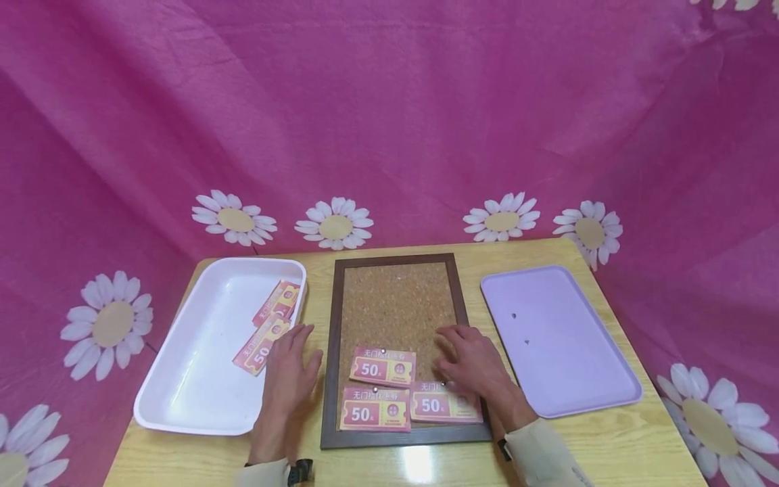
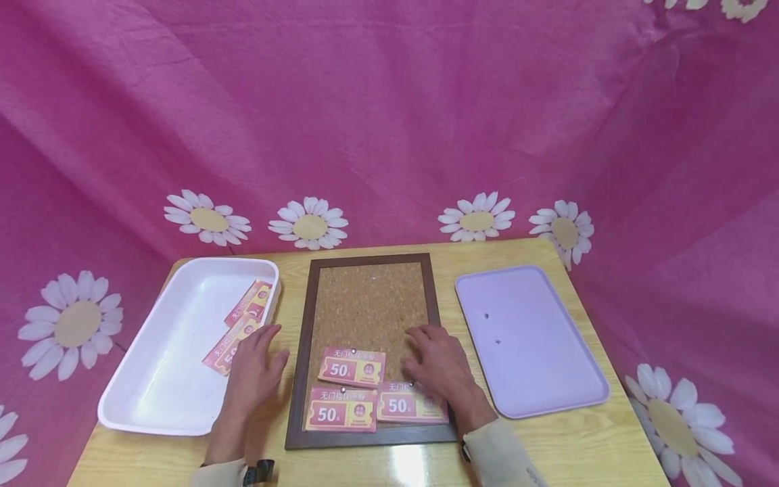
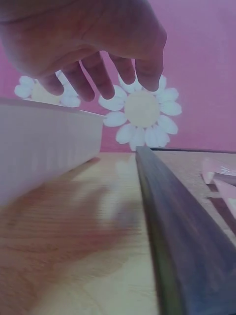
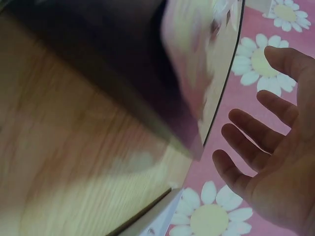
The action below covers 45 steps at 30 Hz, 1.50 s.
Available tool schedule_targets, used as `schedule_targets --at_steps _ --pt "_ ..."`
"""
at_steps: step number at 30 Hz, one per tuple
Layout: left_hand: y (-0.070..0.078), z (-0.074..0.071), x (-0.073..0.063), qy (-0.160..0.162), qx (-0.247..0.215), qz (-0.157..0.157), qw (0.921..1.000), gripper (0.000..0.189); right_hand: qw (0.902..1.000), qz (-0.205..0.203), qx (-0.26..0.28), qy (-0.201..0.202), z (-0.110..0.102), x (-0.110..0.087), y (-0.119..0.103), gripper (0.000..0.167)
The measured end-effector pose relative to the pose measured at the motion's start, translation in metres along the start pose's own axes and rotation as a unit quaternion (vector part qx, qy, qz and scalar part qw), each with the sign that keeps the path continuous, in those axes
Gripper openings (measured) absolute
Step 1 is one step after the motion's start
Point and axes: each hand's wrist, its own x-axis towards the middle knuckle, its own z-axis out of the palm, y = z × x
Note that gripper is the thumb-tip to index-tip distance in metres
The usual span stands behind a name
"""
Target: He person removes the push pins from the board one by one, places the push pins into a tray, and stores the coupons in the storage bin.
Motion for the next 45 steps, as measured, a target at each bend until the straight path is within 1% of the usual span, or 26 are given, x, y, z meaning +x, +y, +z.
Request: schedule_targets --at_steps 2,5,7,9,12,14,19,24,27,31,34,41,45 --pt "0.003 0.003 0.000 -0.013 0.000 -0.006 0.9999 0.049 1.0000 -0.006 -0.004 0.000 0.002 0.002 -0.004 0.054" --pt "0.009 0.007 0.000 -0.050 0.001 -0.032 0.9982 0.050 0.9999 -0.014 -0.004 -0.003 0.005 0.004 -0.010 0.054" --pt "0.013 0.010 -0.001 -0.073 0.004 -0.042 0.9965 0.051 0.9999 -0.015 0.000 -0.005 0.007 0.005 -0.014 0.054" --pt "0.017 0.013 -0.001 -0.091 0.013 -0.046 0.9947 0.051 0.9999 -0.008 0.007 -0.012 0.010 0.006 -0.016 0.055" --pt "0.021 0.019 -0.003 -0.103 0.020 -0.042 0.9936 0.050 0.9993 0.006 0.023 -0.029 0.016 0.005 -0.020 0.056" --pt "0.022 0.023 -0.005 -0.111 0.018 -0.045 0.9927 0.050 0.9987 0.013 0.031 -0.037 0.021 0.004 -0.022 0.055" --pt "0.022 0.034 -0.009 -0.123 -0.004 -0.048 0.9912 0.046 0.9984 0.007 0.038 -0.042 0.029 0.004 -0.028 0.054" --pt "0.022 0.041 -0.011 -0.138 0.002 -0.046 0.9894 0.044 0.9984 -0.011 0.033 -0.045 0.031 0.006 -0.035 0.053" --pt "0.023 0.045 -0.011 -0.141 0.002 -0.039 0.9892 0.046 0.9982 -0.013 0.033 -0.049 0.031 0.007 -0.040 0.053" --pt "0.025 0.048 -0.012 -0.146 -0.003 -0.038 0.9885 0.047 0.9976 -0.010 0.039 -0.055 0.033 0.009 -0.046 0.053" --pt "0.026 0.050 -0.013 -0.146 -0.002 -0.041 0.9884 0.047 0.9972 -0.016 0.039 -0.063 0.034 0.011 -0.050 0.054" --pt "0.029 0.054 -0.013 -0.147 -0.001 -0.037 0.9885 0.046 0.9972 -0.024 0.025 -0.067 0.036 0.016 -0.056 0.052" --pt "0.031 0.056 -0.013 -0.150 0.003 -0.043 0.9877 0.044 0.9971 -0.038 0.015 -0.064 0.037 0.018 -0.057 0.051"
